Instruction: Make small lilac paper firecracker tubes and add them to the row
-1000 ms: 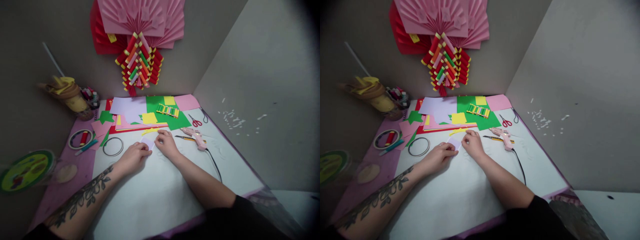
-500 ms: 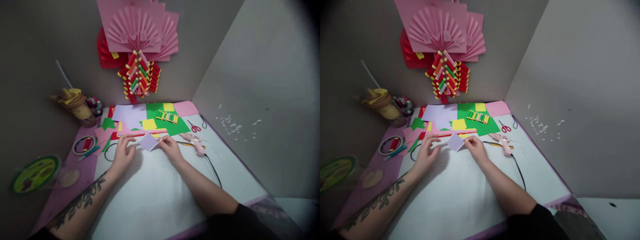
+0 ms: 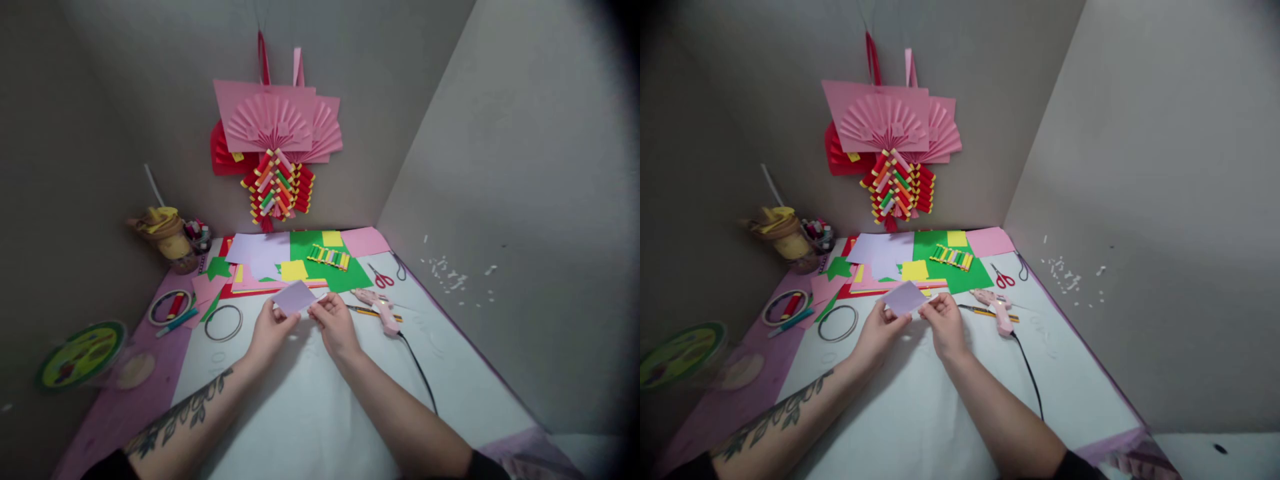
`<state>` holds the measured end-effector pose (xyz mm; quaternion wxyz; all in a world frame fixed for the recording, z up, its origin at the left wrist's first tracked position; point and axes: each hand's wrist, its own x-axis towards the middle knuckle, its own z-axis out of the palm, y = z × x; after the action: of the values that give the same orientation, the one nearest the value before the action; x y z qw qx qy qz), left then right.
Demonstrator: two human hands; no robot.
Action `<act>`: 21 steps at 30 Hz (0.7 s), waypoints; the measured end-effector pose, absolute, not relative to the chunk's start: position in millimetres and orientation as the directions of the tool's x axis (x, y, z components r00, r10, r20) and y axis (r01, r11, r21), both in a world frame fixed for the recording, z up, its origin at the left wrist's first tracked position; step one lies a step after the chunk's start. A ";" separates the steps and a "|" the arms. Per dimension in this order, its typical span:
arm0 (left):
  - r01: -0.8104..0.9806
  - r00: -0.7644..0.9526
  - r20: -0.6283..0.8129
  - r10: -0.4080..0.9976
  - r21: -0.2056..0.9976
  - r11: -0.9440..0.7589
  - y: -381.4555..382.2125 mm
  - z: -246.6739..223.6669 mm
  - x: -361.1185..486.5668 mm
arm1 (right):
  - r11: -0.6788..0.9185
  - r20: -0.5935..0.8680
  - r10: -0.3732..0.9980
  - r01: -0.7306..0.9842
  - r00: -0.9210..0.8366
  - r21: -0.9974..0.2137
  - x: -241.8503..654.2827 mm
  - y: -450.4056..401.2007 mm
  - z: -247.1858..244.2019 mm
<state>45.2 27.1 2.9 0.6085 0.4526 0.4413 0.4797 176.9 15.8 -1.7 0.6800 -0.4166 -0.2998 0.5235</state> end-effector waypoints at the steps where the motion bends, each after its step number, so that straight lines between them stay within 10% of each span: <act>1: -0.178 0.134 -0.094 0.986 0.977 0.118 27.8 3.2 46.9 | 0.119 -0.009 0.962 -0.445 0.274 -0.888 176.0 14.7 -2.5; 21: -0.123 0.143 -0.077 0.987 0.988 0.095 31.2 -7.0 47.4 | 0.123 0.010 0.953 -0.355 0.304 -0.927 172.1 18.0 -5.2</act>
<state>47.4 31.2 -7.0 0.5858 0.4779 0.4520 0.4734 172.1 18.0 -5.2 0.6714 -0.4487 -0.3330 0.4868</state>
